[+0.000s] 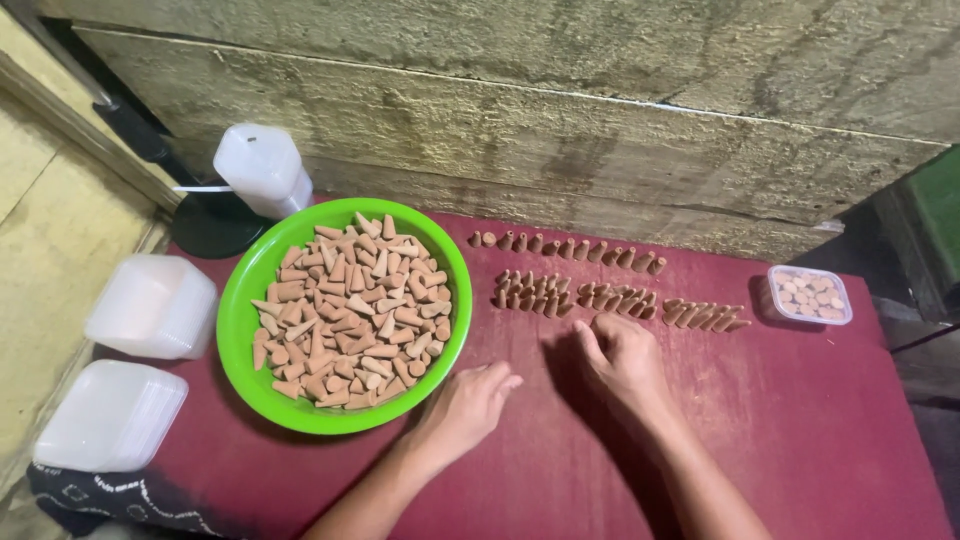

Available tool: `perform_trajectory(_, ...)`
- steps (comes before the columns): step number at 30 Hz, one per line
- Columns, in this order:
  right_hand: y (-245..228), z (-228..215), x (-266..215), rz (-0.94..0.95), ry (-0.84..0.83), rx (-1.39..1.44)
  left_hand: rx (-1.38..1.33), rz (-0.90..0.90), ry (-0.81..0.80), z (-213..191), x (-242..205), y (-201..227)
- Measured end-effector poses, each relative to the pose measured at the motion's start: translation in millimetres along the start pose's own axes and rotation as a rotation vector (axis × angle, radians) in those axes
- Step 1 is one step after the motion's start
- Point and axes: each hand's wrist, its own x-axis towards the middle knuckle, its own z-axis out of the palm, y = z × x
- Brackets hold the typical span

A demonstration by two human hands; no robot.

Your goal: The person sorts through a bowl of incense cones, picking them out and arranging them in rows on a table.

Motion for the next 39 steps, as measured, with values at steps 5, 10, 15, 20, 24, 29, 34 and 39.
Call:
perform_trajectory(5,-34.5,4.6,4.6,-0.164,-0.026,0.112,0.017,-0.157,-0.093,-56.2,-52.0,26.1)
perform_trajectory(10,-101.8,3.7,18.3,-0.194,-0.152,0.231,0.03,-0.164,0.047,-94.0,-103.1,15.5)
perform_trajectory(15,-138.6,20.5,31.9,-0.424,-0.125,0.276,0.134,-0.349,0.034,-118.9,-144.9,-6.2)
perform_trajectory(20,-158.7,31.9,43.2,-0.517,-0.066,0.132,0.206,-0.492,0.143,-162.4,-160.0,-23.3)
perform_trajectory(24,-170.2,41.3,54.1,-0.529,-0.116,-0.025,0.327,-0.75,0.309,-199.8,-159.7,-29.5)
perform_trajectory(29,-195.2,53.7,64.5,-0.448,-0.295,-0.222,0.12,-0.727,0.601,-211.3,-149.3,-45.5)
perform_trajectory(34,-234.1,76.7,75.0,-0.261,-0.505,-0.275,-0.057,-0.586,0.666,-189.5,-122.1,-47.9)
perform_trajectory(39,-267.5,77.9,83.6,-0.376,-0.458,-0.065,-0.257,-0.428,0.752,-179.7,-115.4,-43.8)
